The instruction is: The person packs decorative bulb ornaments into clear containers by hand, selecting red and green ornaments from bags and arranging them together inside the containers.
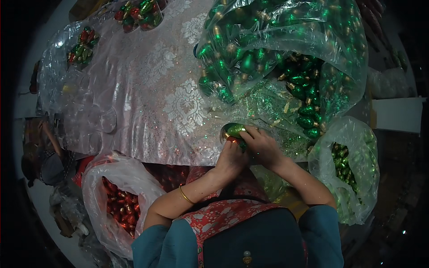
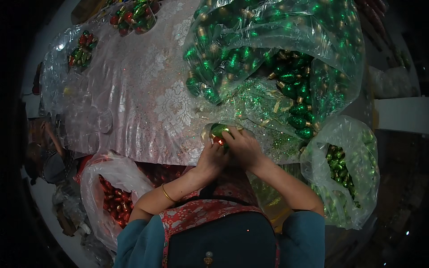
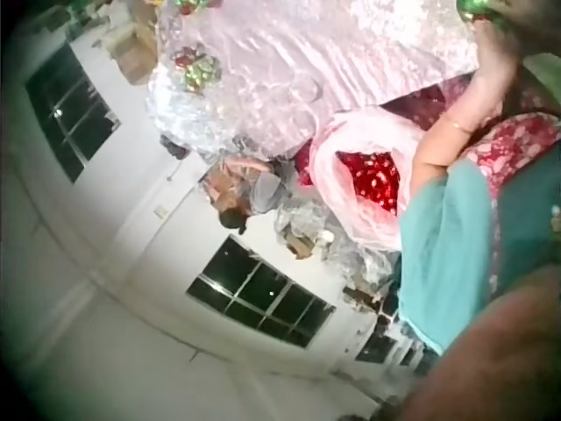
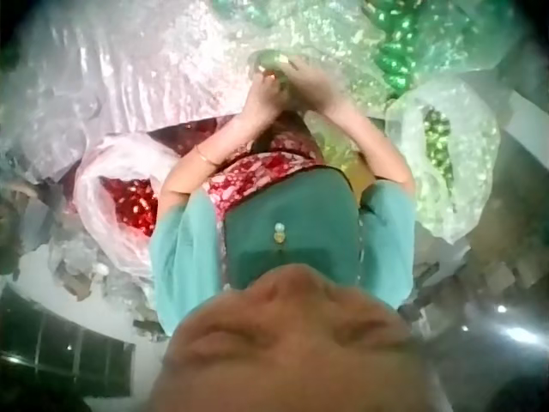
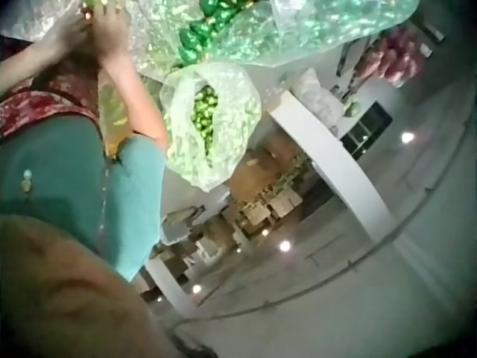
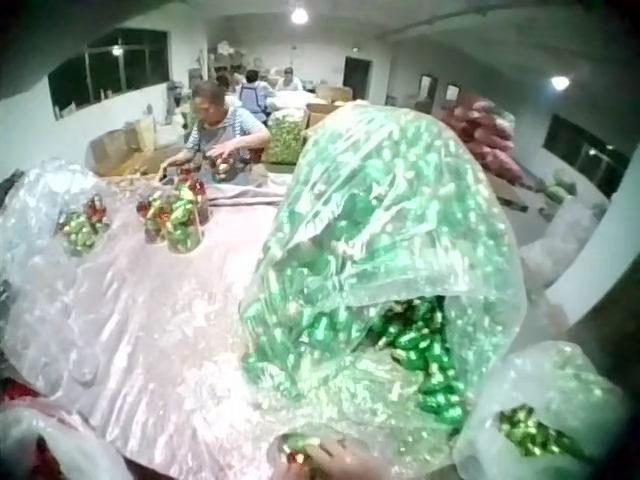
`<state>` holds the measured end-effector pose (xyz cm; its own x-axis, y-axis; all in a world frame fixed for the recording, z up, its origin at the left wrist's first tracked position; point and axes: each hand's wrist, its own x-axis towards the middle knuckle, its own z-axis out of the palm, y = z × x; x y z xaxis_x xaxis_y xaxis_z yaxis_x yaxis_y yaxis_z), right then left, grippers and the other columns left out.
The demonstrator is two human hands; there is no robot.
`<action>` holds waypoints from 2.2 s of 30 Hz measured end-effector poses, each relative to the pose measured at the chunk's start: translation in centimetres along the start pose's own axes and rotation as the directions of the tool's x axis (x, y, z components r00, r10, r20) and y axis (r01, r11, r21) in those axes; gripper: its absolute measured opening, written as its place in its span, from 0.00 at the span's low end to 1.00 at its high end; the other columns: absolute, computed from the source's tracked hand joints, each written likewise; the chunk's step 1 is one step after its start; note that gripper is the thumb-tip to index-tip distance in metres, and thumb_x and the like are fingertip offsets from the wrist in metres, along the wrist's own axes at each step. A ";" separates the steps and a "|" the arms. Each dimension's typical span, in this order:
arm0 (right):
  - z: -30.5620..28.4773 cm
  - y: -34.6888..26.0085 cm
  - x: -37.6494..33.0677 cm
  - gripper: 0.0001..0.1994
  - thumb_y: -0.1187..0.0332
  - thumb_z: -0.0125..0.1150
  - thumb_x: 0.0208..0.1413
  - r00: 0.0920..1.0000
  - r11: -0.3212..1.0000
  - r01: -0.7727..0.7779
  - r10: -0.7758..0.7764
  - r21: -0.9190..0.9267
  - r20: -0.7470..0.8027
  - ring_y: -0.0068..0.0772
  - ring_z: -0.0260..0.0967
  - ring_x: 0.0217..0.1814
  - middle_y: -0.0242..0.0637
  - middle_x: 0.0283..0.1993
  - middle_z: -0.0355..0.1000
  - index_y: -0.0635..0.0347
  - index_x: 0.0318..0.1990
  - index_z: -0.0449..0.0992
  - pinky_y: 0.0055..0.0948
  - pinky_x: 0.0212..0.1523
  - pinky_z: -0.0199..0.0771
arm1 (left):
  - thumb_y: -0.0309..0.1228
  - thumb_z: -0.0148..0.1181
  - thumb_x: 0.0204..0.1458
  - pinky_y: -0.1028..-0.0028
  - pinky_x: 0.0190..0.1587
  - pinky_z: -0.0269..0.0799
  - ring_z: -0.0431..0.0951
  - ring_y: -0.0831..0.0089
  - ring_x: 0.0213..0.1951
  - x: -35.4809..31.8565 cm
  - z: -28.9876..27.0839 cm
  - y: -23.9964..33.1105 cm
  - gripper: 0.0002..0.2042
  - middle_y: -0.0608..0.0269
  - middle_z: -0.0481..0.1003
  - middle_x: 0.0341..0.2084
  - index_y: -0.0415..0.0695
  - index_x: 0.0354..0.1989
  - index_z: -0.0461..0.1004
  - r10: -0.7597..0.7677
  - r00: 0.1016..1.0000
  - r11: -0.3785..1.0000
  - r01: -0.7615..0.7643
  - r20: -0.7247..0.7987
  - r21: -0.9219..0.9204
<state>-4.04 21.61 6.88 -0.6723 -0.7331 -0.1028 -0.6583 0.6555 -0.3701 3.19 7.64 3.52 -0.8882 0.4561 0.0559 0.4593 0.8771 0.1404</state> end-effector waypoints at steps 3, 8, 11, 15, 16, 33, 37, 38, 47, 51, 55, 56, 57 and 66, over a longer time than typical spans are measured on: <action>-0.5 0.9 1.1 0.25 0.70 0.62 0.39 0.981 0.970 0.189 -0.191 0.153 0.001 0.49 0.68 0.47 0.45 0.53 0.66 0.61 0.50 0.68 0.38 0.43 0.73 | 0.32 0.52 0.43 0.65 0.42 0.62 0.71 0.64 0.36 -0.1 0.7 -0.3 0.13 0.60 0.74 0.28 0.48 0.39 0.75 0.037 0.997 0.998 -0.034 0.064 -0.046; -1.4 1.1 1.5 0.23 0.67 0.61 0.40 0.957 0.909 0.269 -0.290 0.320 0.019 0.55 0.66 0.48 0.48 0.53 0.65 0.63 0.47 0.66 0.43 0.44 0.72 | 0.32 0.54 0.42 0.63 0.42 0.63 0.72 0.64 0.37 -0.3 0.9 -0.3 0.16 0.59 0.73 0.29 0.47 0.42 0.74 -0.040 0.997 0.990 0.030 -0.069 -0.136; -2.2 0.7 1.0 0.26 0.70 0.63 0.38 0.989 0.922 0.124 -0.144 0.367 0.029 0.56 0.65 0.53 0.51 0.55 0.64 0.64 0.50 0.67 0.42 0.46 0.71 | 0.31 0.52 0.43 0.65 0.42 0.62 0.72 0.64 0.36 -0.3 0.8 -0.3 0.12 0.59 0.74 0.26 0.46 0.38 0.74 -0.056 0.996 0.990 0.046 -0.073 -0.132; -0.2 0.8 0.5 0.18 0.72 0.55 0.45 0.992 0.978 0.085 -0.101 0.189 0.072 0.59 0.65 0.50 0.51 0.51 0.65 0.67 0.45 0.65 0.43 0.46 0.69 | 0.30 0.52 0.43 0.66 0.42 0.61 0.72 0.64 0.35 -0.4 0.0 -0.3 0.12 0.59 0.74 0.25 0.45 0.37 0.74 -0.044 0.999 0.991 0.041 -0.022 -0.128; 0.0 1.0 0.5 0.17 0.74 0.54 0.46 0.991 0.973 0.123 -0.130 0.196 0.024 0.58 0.65 0.50 0.52 0.51 0.64 0.68 0.46 0.65 0.43 0.46 0.69 | 0.29 0.52 0.43 0.66 0.42 0.61 0.72 0.65 0.35 -0.4 -0.3 -0.3 0.12 0.59 0.74 0.25 0.45 0.38 0.74 -0.036 0.999 0.991 0.037 0.005 -0.129; 1.0 2.7 3.2 0.13 0.73 0.47 0.50 0.962 0.915 0.251 -0.272 0.316 0.025 0.53 0.65 0.51 0.49 0.54 0.65 0.67 0.43 0.70 0.39 0.50 0.68 | 0.29 0.51 0.44 0.65 0.41 0.60 0.71 0.65 0.38 0.3 -0.8 -1.2 0.12 0.58 0.73 0.29 0.45 0.39 0.75 -0.061 0.998 0.996 0.060 -0.008 -0.068; -0.3 0.3 3.7 0.14 0.73 0.47 0.50 0.952 0.919 0.233 -0.283 0.318 0.120 0.54 0.60 0.59 0.50 0.58 0.63 0.66 0.44 0.71 0.40 0.56 0.65 | 0.30 0.52 0.43 0.62 0.42 0.59 0.69 0.63 0.42 -1.0 -0.3 -1.4 0.10 0.58 0.72 0.32 0.46 0.34 0.76 -0.137 0.988 0.987 0.130 -0.065 -0.091; 0.5 0.4 3.6 0.14 0.74 0.47 0.49 0.945 0.917 0.291 -0.319 0.271 0.065 0.53 0.59 0.60 0.50 0.58 0.63 0.66 0.44 0.71 0.40 0.57 0.64 | 0.31 0.53 0.42 0.61 0.41 0.59 0.68 0.63 0.43 -1.1 0.3 -1.2 0.09 0.59 0.71 0.33 0.47 0.31 0.77 -0.157 0.985 0.983 0.150 -0.065 -0.103; 0.4 -0.3 3.7 0.19 0.80 0.49 0.46 0.896 0.900 0.422 -0.433 0.110 0.102 0.54 0.59 0.58 0.52 0.56 0.64 0.67 0.49 0.68 0.43 0.57 0.62 | 0.31 0.57 0.39 0.56 0.52 0.60 0.69 0.59 0.45 -3.3 0.1 -1.8 0.10 0.54 0.70 0.35 0.40 0.30 0.71 -0.079 0.866 0.966 -0.056 -0.494 -0.252; 0.6 -0.2 4.1 0.18 0.81 0.50 0.46 0.898 0.905 0.421 -0.426 0.064 0.107 0.55 0.60 0.57 0.52 0.55 0.65 0.68 0.49 0.68 0.43 0.56 0.63 | 0.24 0.57 0.37 0.58 0.51 0.65 0.70 0.53 0.47 -15.0 -5.4 -5.7 0.16 0.49 0.69 0.42 0.38 0.39 0.70 -0.503 0.513 0.846 0.457 -0.696 -0.275; 0.7 -0.1 4.5 0.18 0.82 0.51 0.46 0.910 0.916 0.398 -0.402 0.053 0.105 0.55 0.60 0.56 0.52 0.54 0.65 0.68 0.47 0.69 0.43 0.56 0.63 | 0.23 0.53 0.50 0.67 0.40 0.67 0.73 0.58 0.37 -33.4 -5.4 -10.4 0.07 0.53 0.73 0.34 0.37 0.37 0.72 -0.672 -0.270 0.174 0.847 -0.690 -0.502; 0.6 -0.2 4.7 0.18 0.82 0.51 0.46 0.908 0.915 0.400 -0.404 0.059 0.107 0.55 0.61 0.56 0.51 0.54 0.65 0.68 0.47 0.69 0.42 0.55 0.63 | 0.26 0.54 0.50 0.66 0.41 0.68 0.73 0.56 0.38 -37.9 -3.5 -10.9 0.08 0.52 0.73 0.34 0.37 0.37 0.73 -0.704 -0.323 0.048 0.867 -0.633 -0.496; 0.6 -0.4 4.9 0.18 0.82 0.51 0.46 0.910 0.916 0.397 -0.400 0.052 0.107 0.55 0.61 0.56 0.51 0.54 0.65 0.68 0.47 0.69 0.42 0.55 0.63 | 0.28 0.55 0.50 0.65 0.43 0.67 0.73 0.55 0.40 -41.4 -1.6 -11.5 0.09 0.49 0.73 0.36 0.37 0.38 0.72 -0.761 -0.378 -0.071 0.856 -0.526 -0.513; -0.6 -3.2 4.5 0.17 0.83 0.54 0.45 0.949 0.960 0.280 -0.277 0.003 0.152 0.53 0.62 0.55 0.48 0.54 0.66 0.65 0.46 0.71 0.41 0.53 0.65 | 0.41 0.63 0.43 0.54 0.50 0.66 0.66 0.40 0.52 -55.5 13.2 -20.6 0.34 0.35 0.68 0.48 0.46 0.59 0.58 -0.809 -0.383 -0.346 0.924 -0.446 -0.166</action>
<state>-5.16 16.33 8.16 -0.4042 -0.9046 -0.1354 -0.8189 0.4239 -0.3869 43.20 -33.70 -15.57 -0.0383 -0.9511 0.3064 -0.9816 0.0932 0.1668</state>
